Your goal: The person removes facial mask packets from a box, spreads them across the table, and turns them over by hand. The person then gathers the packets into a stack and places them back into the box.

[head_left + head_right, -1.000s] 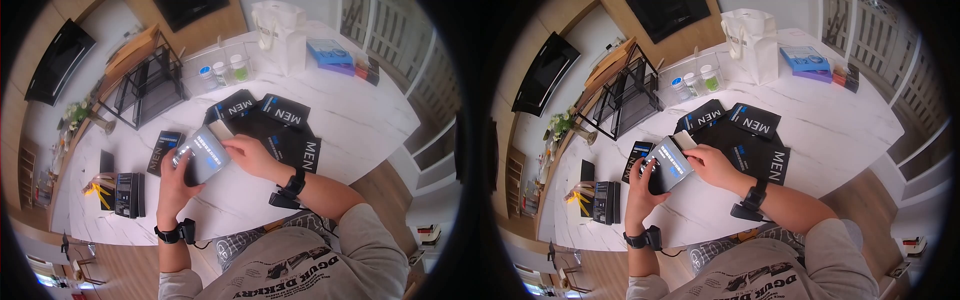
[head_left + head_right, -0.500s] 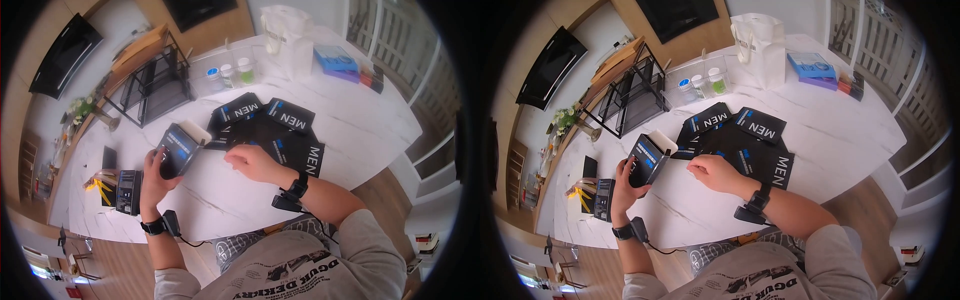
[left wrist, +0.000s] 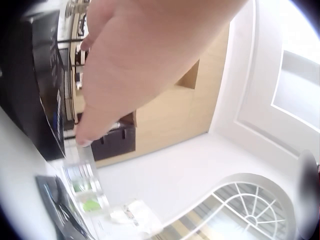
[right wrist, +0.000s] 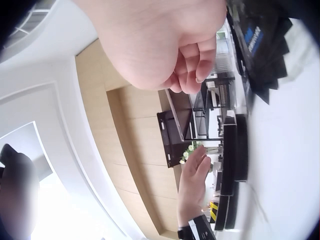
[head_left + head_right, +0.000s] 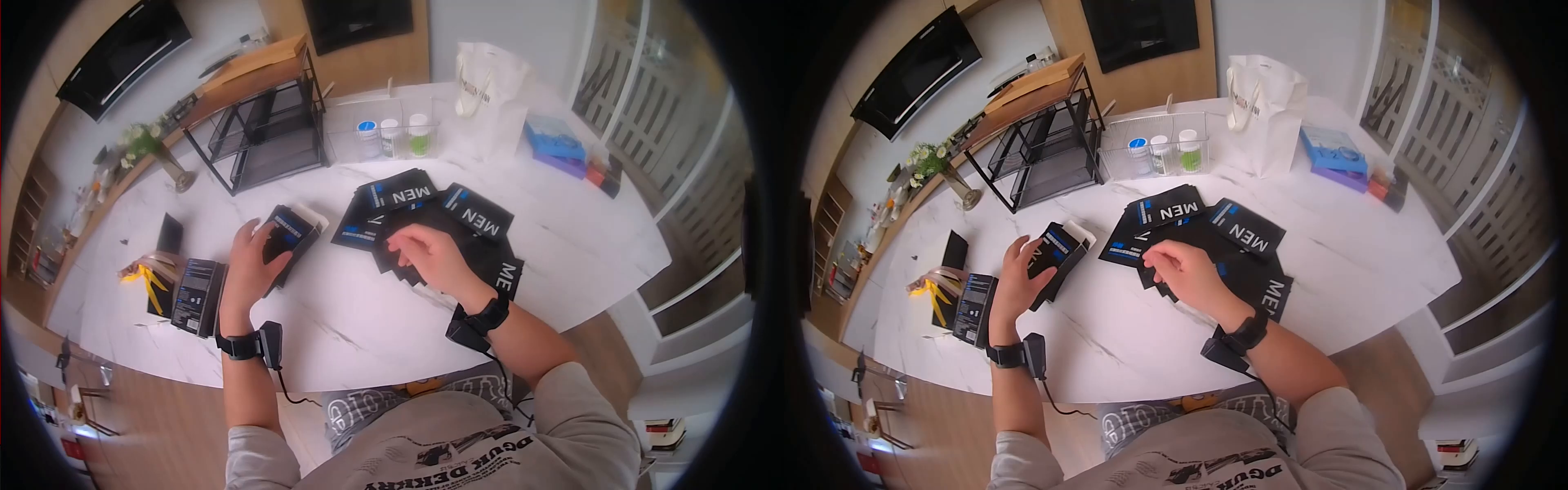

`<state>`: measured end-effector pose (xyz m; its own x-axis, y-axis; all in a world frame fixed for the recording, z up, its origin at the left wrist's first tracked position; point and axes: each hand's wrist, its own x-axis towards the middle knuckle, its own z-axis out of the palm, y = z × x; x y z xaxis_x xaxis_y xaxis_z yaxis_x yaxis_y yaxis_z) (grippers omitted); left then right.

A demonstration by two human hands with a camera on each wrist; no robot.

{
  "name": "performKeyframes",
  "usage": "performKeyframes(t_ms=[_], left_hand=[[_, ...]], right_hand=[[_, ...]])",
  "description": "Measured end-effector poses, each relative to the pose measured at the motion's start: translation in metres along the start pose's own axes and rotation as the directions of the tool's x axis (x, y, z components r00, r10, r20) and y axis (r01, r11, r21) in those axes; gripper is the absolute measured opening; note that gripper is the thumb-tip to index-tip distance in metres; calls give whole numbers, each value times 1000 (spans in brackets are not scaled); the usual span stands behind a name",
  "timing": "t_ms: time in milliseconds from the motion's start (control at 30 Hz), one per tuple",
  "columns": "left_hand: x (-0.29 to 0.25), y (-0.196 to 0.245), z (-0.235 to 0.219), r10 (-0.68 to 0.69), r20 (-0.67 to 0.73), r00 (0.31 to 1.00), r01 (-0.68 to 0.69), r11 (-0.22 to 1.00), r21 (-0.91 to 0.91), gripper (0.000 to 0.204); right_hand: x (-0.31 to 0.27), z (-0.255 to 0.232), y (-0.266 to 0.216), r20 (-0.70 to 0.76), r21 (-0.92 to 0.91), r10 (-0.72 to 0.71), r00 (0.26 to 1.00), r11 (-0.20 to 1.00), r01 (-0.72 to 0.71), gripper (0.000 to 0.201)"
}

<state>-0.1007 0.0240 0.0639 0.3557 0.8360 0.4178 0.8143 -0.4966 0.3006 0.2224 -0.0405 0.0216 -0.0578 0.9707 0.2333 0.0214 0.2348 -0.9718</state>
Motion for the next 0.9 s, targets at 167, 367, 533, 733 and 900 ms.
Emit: performKeyframes(t_ms=[167, 367, 533, 733, 900], left_hand=[[13, 65, 20, 125, 219, 968, 0, 868, -496, 20], [-1, 67, 83, 178, 266, 947, 40, 759, -650, 14], [-11, 68, 94, 230, 226, 947, -30, 761, -648, 14], [-13, 70, 98, 268, 219, 938, -76, 777, -626, 14], [-13, 69, 100, 300, 156, 941, -141, 769, -624, 15]], right_hand=[[16, -39, -28, -193, -3, -66, 979, 998, 67, 18], [-10, -105, -34, -178, -496, -39, 983, 866, -56, 22], [-60, -129, -6, 226, -930, 121, 967, 324, 177, 83], [-38, -108, 1, 310, -915, 154, 938, 317, 250, 103], [-16, -92, -13, 285, -946, 297, 911, 241, 217, 102]])
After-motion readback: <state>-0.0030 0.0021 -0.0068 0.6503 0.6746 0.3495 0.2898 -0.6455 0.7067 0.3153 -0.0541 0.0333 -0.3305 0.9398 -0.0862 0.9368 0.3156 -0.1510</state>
